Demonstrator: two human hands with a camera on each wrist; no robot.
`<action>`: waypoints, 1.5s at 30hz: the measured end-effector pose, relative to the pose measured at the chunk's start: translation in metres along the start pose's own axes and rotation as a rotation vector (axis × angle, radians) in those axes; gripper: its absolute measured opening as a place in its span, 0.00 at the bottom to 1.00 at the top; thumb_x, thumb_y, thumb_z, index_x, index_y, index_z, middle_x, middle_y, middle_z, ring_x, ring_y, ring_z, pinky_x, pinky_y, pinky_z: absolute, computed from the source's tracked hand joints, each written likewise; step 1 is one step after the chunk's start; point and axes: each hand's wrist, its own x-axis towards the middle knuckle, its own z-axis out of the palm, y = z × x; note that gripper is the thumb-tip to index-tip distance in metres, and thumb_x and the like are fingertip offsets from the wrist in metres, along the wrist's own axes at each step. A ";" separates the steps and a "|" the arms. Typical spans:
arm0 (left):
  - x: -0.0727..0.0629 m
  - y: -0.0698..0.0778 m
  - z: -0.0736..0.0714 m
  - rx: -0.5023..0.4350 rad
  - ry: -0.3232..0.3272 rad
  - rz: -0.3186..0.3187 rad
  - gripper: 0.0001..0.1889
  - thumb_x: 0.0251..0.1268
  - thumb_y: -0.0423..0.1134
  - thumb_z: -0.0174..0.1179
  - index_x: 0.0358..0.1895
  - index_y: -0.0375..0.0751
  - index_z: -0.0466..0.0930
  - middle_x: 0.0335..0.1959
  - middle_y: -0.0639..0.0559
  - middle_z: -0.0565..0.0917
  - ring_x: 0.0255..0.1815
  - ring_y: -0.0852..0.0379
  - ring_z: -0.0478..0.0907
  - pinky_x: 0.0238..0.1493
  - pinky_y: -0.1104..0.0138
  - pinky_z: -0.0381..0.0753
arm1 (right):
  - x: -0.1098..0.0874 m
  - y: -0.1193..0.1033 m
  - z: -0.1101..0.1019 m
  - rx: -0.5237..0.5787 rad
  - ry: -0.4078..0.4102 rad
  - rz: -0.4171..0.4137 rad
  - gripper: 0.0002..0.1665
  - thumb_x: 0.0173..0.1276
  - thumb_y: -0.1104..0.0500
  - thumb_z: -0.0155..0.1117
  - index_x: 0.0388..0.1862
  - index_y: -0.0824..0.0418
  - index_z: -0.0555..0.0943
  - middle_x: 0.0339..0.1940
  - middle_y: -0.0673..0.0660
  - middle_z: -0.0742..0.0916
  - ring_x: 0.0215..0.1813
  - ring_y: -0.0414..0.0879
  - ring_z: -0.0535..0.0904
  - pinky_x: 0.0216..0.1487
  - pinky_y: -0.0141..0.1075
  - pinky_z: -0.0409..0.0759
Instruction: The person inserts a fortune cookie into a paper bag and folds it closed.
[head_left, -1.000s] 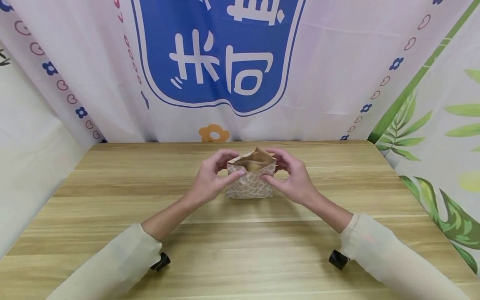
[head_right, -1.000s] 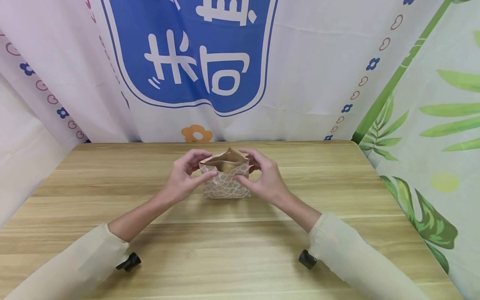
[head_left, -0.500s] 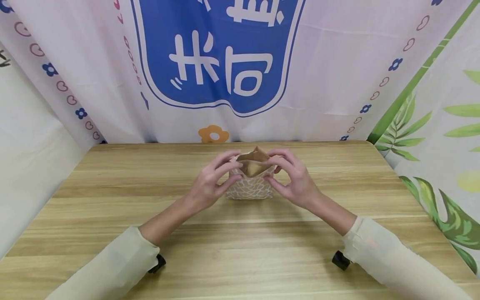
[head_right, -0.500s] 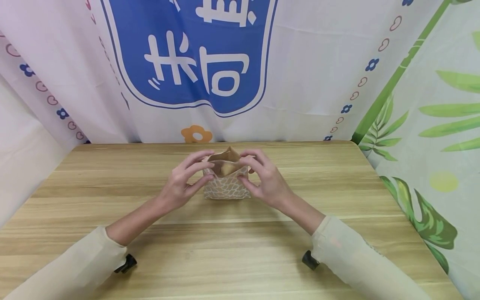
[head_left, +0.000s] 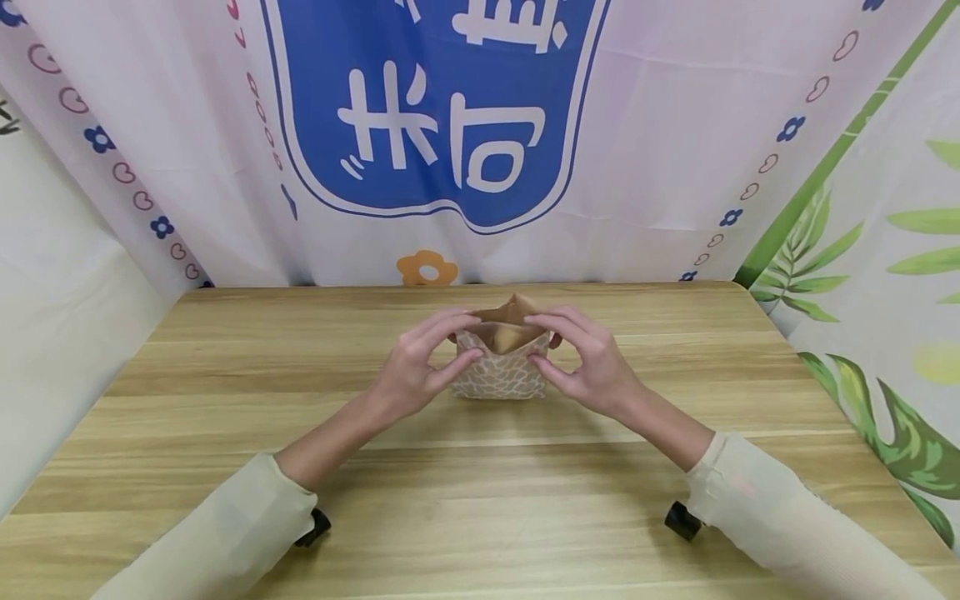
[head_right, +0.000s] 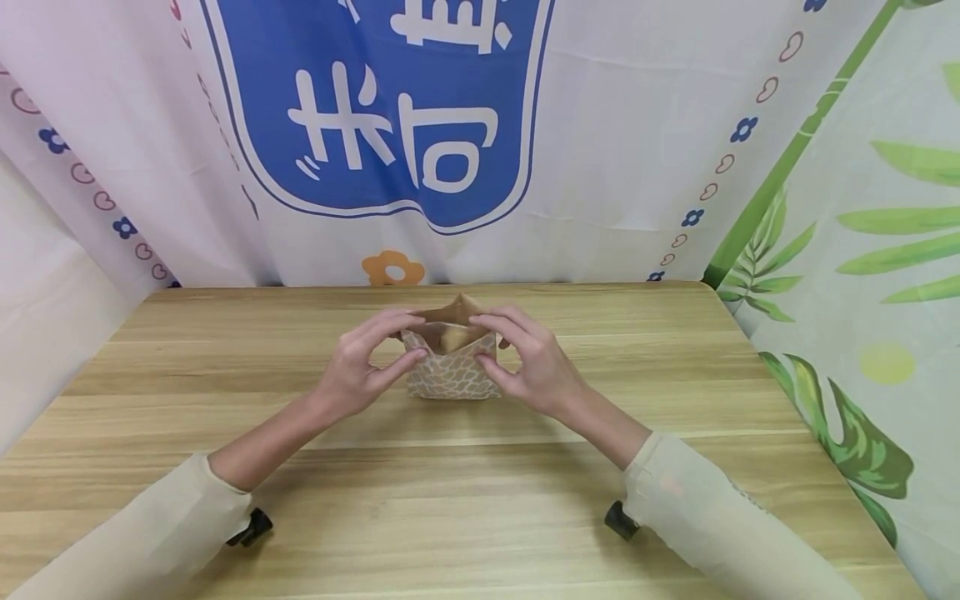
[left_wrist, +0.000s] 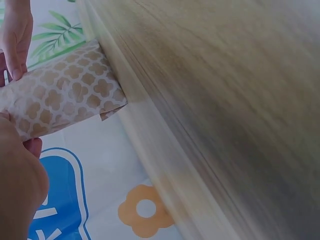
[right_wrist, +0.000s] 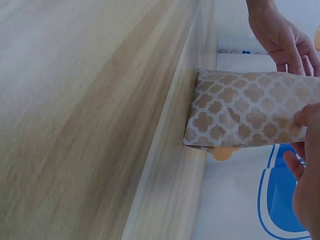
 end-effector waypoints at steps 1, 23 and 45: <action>0.000 -0.001 0.000 -0.015 0.001 -0.001 0.22 0.55 0.23 0.74 0.55 0.28 0.81 0.55 0.33 0.85 0.51 0.40 0.85 0.55 0.59 0.87 | 0.000 0.000 0.000 0.003 0.001 -0.002 0.30 0.50 0.79 0.77 0.55 0.73 0.82 0.49 0.66 0.86 0.42 0.53 0.84 0.34 0.42 0.88; 0.008 -0.003 -0.004 -0.023 -0.105 0.012 0.14 0.56 0.32 0.74 0.44 0.33 0.81 0.44 0.42 0.84 0.38 0.51 0.81 0.37 0.55 0.88 | 0.000 0.000 -0.003 -0.019 -0.061 0.004 0.21 0.52 0.74 0.78 0.46 0.68 0.85 0.44 0.60 0.84 0.39 0.48 0.81 0.36 0.28 0.82; 0.007 0.002 0.002 -0.086 -0.013 -0.058 0.14 0.59 0.22 0.71 0.34 0.37 0.74 0.48 0.36 0.87 0.57 0.37 0.84 0.54 0.58 0.87 | 0.002 -0.004 0.000 0.125 0.032 0.232 0.42 0.53 0.77 0.79 0.68 0.72 0.74 0.48 0.67 0.88 0.43 0.53 0.87 0.36 0.45 0.88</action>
